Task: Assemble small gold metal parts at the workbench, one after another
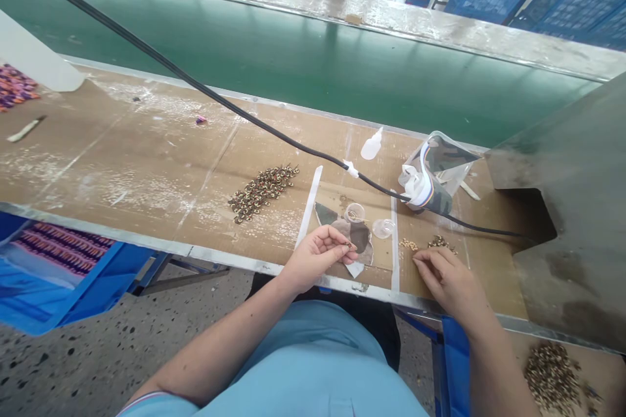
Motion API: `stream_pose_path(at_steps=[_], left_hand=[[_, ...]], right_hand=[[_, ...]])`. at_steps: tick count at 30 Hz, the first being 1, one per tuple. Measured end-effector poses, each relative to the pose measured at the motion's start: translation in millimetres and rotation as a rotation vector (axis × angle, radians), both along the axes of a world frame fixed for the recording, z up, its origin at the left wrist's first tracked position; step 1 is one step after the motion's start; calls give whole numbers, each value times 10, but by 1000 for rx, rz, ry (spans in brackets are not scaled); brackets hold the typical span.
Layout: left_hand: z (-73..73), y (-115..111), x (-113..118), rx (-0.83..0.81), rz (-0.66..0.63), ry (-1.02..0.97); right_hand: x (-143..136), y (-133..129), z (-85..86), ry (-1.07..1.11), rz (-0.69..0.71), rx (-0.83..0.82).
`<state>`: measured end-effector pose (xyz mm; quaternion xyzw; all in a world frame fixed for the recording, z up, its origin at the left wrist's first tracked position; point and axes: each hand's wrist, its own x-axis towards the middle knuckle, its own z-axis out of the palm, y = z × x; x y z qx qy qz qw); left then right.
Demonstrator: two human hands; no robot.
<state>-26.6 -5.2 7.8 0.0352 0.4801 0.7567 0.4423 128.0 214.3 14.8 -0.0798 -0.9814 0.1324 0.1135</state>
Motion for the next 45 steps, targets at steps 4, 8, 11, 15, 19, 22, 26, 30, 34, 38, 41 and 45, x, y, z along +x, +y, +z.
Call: stream_pose_path(at_steps=[4, 8, 11, 15, 19, 22, 26, 30, 34, 38, 41, 45], left_hand=[[5, 39, 48, 7, 25, -28], [-6, 77, 113, 25, 32, -94], [-18, 92, 143, 43, 105, -143], [-27, 107, 161, 53, 176, -174], [-31, 121, 165, 59, 195, -182], [-44, 123, 164, 57, 188, -177], [-66, 124, 169, 62, 187, -170], [-67, 130, 175, 56, 191, -167], [-59, 130, 177, 35, 185, -149], [-56, 124, 180, 27, 180, -138], [-55, 123, 183, 22, 177, -133], [-52, 122, 184, 14, 173, -131]], right_hand=[[-97, -211, 31, 121, -17, -70], [-314, -563, -1, 249, 22, -171], [-454, -782, -78, 309, 10, -201], [-524, -901, -168, 378, -5, -131], [-500, -892, -186, 416, 29, -55], [-474, -872, -179, 400, 38, -32], [-464, -853, -161, 394, 53, -17], [-477, -846, -138, 397, 60, -18], [-480, -848, -141, 375, 54, -24], [-478, -849, -152, 372, 49, -37], [-482, -849, -149, 376, 59, -37], [-488, -854, -142, 376, 53, -72]])
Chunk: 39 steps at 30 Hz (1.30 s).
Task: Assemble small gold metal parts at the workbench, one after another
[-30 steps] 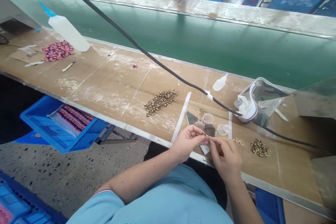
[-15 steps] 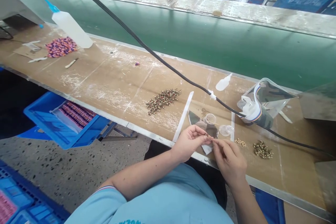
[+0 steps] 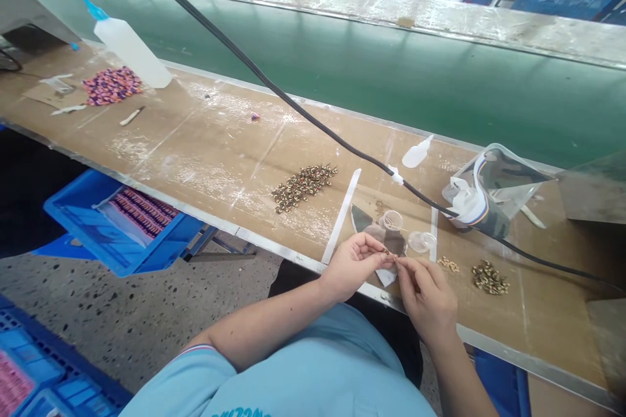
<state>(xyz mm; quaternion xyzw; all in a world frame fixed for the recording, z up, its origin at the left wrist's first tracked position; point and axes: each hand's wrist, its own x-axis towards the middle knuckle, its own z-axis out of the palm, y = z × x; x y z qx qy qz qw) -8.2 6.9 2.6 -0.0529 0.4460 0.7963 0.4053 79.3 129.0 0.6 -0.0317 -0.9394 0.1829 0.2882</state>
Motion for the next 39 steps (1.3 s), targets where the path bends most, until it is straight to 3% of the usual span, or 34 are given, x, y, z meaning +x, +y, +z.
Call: stream_pose_path(at_steps=[6, 27, 34, 39], left_hand=[[4, 3, 2, 4, 6, -9], [-39, -18, 54, -37, -37, 197], [-71, -8, 55, -20, -29, 182], [-60, -11, 38, -8, -31, 127]], right_hand=[[-9, -10, -2, -32, -39, -55], [14, 52, 20, -27, 30, 78], [38, 56, 0, -23, 43, 100], [32, 34, -17, -15, 35, 22]])
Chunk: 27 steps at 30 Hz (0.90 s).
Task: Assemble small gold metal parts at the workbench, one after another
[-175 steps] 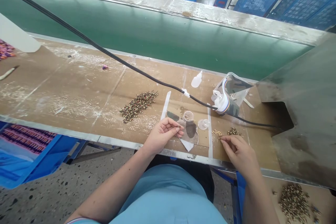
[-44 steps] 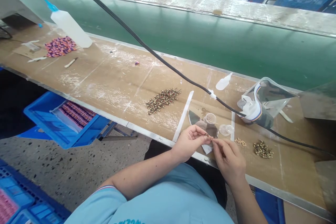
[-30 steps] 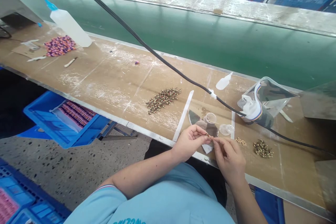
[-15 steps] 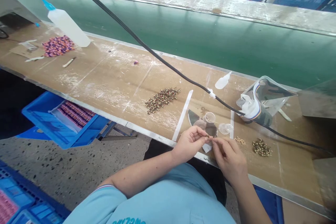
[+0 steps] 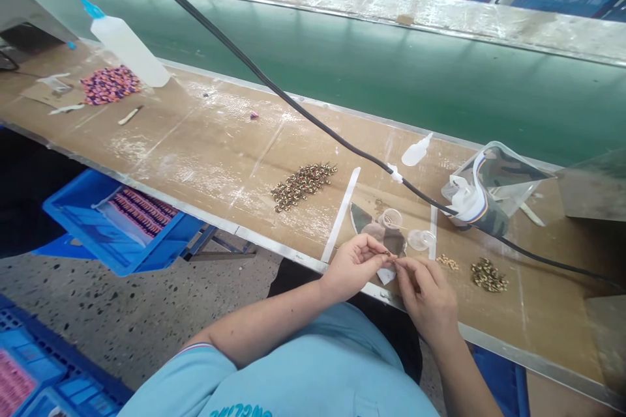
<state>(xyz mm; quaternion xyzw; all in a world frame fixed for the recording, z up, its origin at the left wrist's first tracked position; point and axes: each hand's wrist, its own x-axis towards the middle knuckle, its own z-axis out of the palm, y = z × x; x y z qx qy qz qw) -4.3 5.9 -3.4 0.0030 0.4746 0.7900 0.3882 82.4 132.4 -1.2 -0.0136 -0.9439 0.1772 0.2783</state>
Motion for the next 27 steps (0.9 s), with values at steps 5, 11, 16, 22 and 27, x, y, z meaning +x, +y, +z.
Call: stream_pose_path(at_steps=[5, 11, 16, 22, 27], left_hand=[[32, -2, -25, 9, 10, -77], [42, -11, -56, -1, -90, -94], [21, -17, -65, 0, -117, -92], [32, -27, -71, -4, -131, -102], [42, -29, -75, -8, -141, -107]], right_hand=[[-10, -18, 12, -1, -54, -169], [-30, -24, 32, 0, -40, -265], [-50, -29, 43, -7, -22, -232], [-51, -30, 56, -7, -14, -197], [-56, -30, 63, -6, -14, -190]])
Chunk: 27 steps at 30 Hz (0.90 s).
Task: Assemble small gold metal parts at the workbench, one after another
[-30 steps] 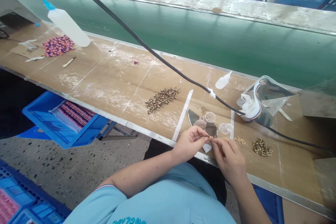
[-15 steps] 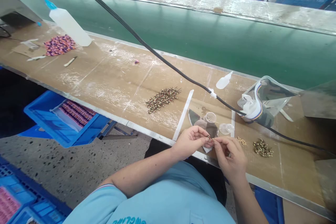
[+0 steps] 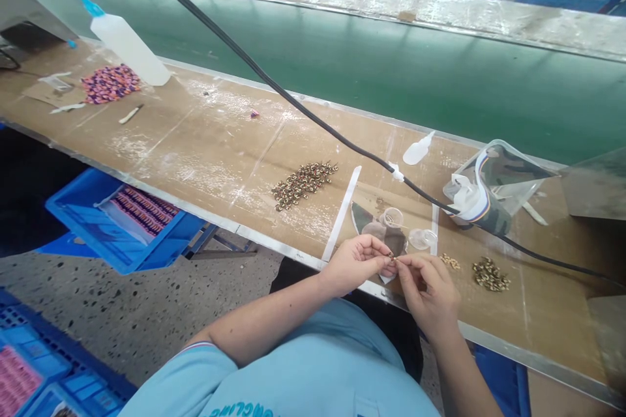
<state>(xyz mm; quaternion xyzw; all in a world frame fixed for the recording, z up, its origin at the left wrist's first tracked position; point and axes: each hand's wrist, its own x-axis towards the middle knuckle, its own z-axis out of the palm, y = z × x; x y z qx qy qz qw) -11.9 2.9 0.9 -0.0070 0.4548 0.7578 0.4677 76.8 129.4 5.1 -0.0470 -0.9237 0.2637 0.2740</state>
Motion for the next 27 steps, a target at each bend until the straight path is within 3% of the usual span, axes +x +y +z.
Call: stream_pose_path(at_steps=[15, 22, 27], left_hand=[[27, 8, 6, -79, -48, 18], [11, 15, 6, -73, -43, 16], [9, 9, 2, -49, -55, 15]], right_hand=[[54, 62, 28, 36, 95, 220], [41, 63, 65, -11, 112, 216], [47, 84, 29, -27, 82, 117]])
